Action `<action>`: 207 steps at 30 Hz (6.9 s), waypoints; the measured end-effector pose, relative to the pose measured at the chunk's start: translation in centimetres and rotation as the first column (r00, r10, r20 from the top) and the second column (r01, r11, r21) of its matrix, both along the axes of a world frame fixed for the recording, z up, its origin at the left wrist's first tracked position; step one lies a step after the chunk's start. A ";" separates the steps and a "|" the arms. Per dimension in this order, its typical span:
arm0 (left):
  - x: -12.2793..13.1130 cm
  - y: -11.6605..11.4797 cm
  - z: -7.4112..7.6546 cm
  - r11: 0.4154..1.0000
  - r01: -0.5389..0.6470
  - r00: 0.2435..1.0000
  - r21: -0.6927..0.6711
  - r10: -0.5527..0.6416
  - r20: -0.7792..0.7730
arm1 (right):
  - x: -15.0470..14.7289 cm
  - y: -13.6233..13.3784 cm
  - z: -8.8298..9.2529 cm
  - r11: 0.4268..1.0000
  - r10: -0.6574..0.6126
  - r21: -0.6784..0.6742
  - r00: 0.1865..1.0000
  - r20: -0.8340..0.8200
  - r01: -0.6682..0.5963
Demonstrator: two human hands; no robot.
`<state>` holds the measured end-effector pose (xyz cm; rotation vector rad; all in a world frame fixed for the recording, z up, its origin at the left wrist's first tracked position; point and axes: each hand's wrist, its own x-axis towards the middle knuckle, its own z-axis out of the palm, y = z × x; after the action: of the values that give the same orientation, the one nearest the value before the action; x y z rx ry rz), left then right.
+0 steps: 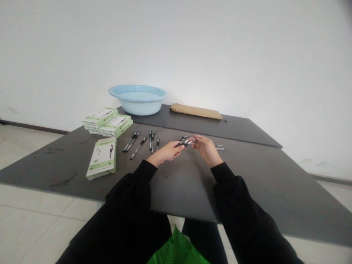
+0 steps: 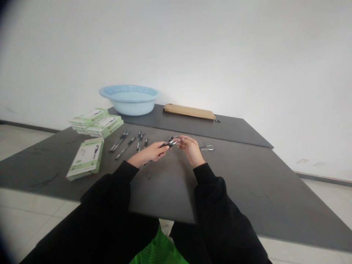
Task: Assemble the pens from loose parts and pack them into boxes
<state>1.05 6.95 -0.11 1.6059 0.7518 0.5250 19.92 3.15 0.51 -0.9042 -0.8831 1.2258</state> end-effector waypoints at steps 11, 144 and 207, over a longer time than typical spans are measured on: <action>0.0 -0.3 0.1 0.999 0.015 1.000 0.050 -0.016 0.007 | -0.2 0.2 -0.5 0.999 0.029 0.017 0.986 0.167 -0.032; -4.1 1.7 0.6 0.915 -0.003 0.947 0.403 0.132 -0.293 | -2.3 8.6 -4.8 0.968 -0.238 0.203 0.302 0.923 0.144; -1.9 0.1 0.7 0.874 0.105 0.948 0.475 0.056 -0.312 | 3.9 0.7 -1.1 0.984 -0.142 -0.055 0.930 0.338 0.170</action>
<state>-0.81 7.04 0.57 2.2088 0.8811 0.4633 23.84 3.87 -0.60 -1.2512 -1.0105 0.9917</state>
